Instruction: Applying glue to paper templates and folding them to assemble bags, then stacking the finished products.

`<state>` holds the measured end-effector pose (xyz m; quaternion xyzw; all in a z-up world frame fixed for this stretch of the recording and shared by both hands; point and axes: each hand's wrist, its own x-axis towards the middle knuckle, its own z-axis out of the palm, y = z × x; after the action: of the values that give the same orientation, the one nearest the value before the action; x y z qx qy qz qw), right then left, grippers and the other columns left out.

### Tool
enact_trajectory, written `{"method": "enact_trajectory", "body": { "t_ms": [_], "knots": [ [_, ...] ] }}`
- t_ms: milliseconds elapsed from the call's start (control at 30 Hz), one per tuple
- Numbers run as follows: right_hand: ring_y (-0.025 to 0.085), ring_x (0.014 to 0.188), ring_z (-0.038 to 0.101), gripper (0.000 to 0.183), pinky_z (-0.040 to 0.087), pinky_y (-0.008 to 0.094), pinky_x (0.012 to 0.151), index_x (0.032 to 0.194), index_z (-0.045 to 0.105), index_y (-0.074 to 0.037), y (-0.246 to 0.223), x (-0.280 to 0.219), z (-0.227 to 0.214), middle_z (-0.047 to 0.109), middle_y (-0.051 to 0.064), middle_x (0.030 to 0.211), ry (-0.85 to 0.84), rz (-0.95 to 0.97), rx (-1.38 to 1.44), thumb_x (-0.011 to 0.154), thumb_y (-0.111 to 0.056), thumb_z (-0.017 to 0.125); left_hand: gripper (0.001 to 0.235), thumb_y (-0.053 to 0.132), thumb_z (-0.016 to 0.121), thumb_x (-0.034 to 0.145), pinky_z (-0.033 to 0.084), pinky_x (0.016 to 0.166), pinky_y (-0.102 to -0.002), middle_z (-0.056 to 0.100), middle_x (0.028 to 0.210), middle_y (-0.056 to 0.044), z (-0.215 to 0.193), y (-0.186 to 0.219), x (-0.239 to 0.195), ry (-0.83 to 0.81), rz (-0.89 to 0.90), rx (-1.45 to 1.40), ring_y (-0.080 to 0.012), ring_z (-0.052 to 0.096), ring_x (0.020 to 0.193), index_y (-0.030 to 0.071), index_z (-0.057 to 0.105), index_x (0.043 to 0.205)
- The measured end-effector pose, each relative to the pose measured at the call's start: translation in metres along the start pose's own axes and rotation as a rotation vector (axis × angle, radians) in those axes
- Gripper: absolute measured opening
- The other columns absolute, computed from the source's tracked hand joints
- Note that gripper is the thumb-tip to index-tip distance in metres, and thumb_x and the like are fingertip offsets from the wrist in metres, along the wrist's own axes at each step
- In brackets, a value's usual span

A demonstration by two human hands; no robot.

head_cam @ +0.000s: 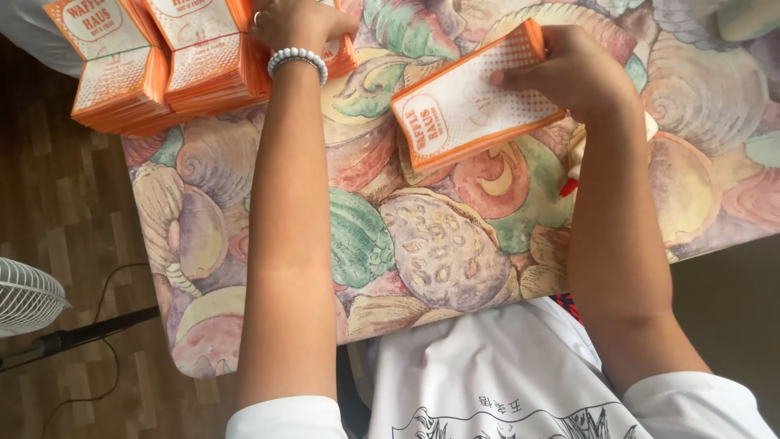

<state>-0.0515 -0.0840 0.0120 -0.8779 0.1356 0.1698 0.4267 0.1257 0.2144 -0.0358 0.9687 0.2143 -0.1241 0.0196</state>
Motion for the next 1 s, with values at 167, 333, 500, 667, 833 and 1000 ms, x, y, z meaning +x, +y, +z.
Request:
{"method": "enact_trajectory", "body": {
  "t_ms": [167,333,500,667,833,1000],
  "knots": [
    [0.02,0.089,0.065,0.039,0.05,0.04,0.073,0.115,0.07,-0.013,-0.007,0.001,0.005,0.071,0.002,0.103,-0.129,0.031,-0.11,0.085,-0.035,0.081,0.104,0.071,0.085,0.057,0.046,0.105,-0.041,0.042,0.147,-0.016,0.0,-0.005,-0.014,-0.012,-0.003,-0.024,-0.0313,0.047,0.134,0.016,0.054,0.139],
    [0.028,0.093,0.061,0.048,0.044,0.045,0.073,0.111,0.066,-0.01,0.005,0.014,0.019,0.069,0.009,0.105,-0.063,0.03,-0.282,0.084,-0.046,0.084,0.111,0.065,0.092,0.051,0.05,0.102,-0.041,0.039,0.139,-0.019,-0.003,-0.013,-0.036,0.04,0.114,-0.043,-0.032,0.052,0.126,0.012,0.05,0.139],
    [0.039,0.111,0.06,0.07,0.051,0.054,0.084,0.138,0.062,0.004,0.001,0.003,0.038,0.06,0.019,0.131,0.459,-0.572,-0.36,0.096,-0.045,0.09,0.118,0.04,0.101,0.062,0.067,0.069,-0.03,0.03,0.143,-0.023,0.008,-0.029,-0.083,0.161,0.326,-0.366,-0.0324,0.058,0.116,0.016,0.025,0.148],
    [0.03,0.082,0.071,0.022,0.054,0.042,0.068,0.115,0.081,-0.004,-0.048,0.011,0.075,0.075,0.011,0.105,0.473,-1.004,-0.248,0.098,-0.017,0.085,0.145,0.057,0.11,0.056,0.055,0.1,-0.052,0.045,0.132,-0.015,0.049,-0.045,-0.11,0.603,0.664,-0.597,-0.0346,0.052,0.123,0.014,0.017,0.157],
    [0.026,0.08,0.061,0.031,0.051,0.041,0.062,0.072,0.07,-0.015,-0.064,0.047,0.115,0.059,0.001,0.078,0.688,-1.183,-0.737,0.094,-0.032,0.083,0.138,0.029,0.102,0.075,0.039,0.13,-0.046,0.035,0.169,-0.021,0.057,-0.057,-0.121,0.586,0.764,-1.037,-0.0414,0.042,0.157,0.013,-0.001,0.165],
    [0.022,0.081,0.065,0.014,0.048,0.037,0.062,0.08,0.071,-0.018,-0.075,0.042,0.119,0.062,0.0,0.086,0.762,-1.31,-0.798,0.094,-0.018,0.071,0.097,0.013,0.082,0.084,0.051,0.072,-0.028,0.069,0.086,0.004,0.052,-0.072,-0.105,0.238,0.533,-1.257,-0.0097,0.063,0.077,0.015,0.023,0.16]
  ]
}}
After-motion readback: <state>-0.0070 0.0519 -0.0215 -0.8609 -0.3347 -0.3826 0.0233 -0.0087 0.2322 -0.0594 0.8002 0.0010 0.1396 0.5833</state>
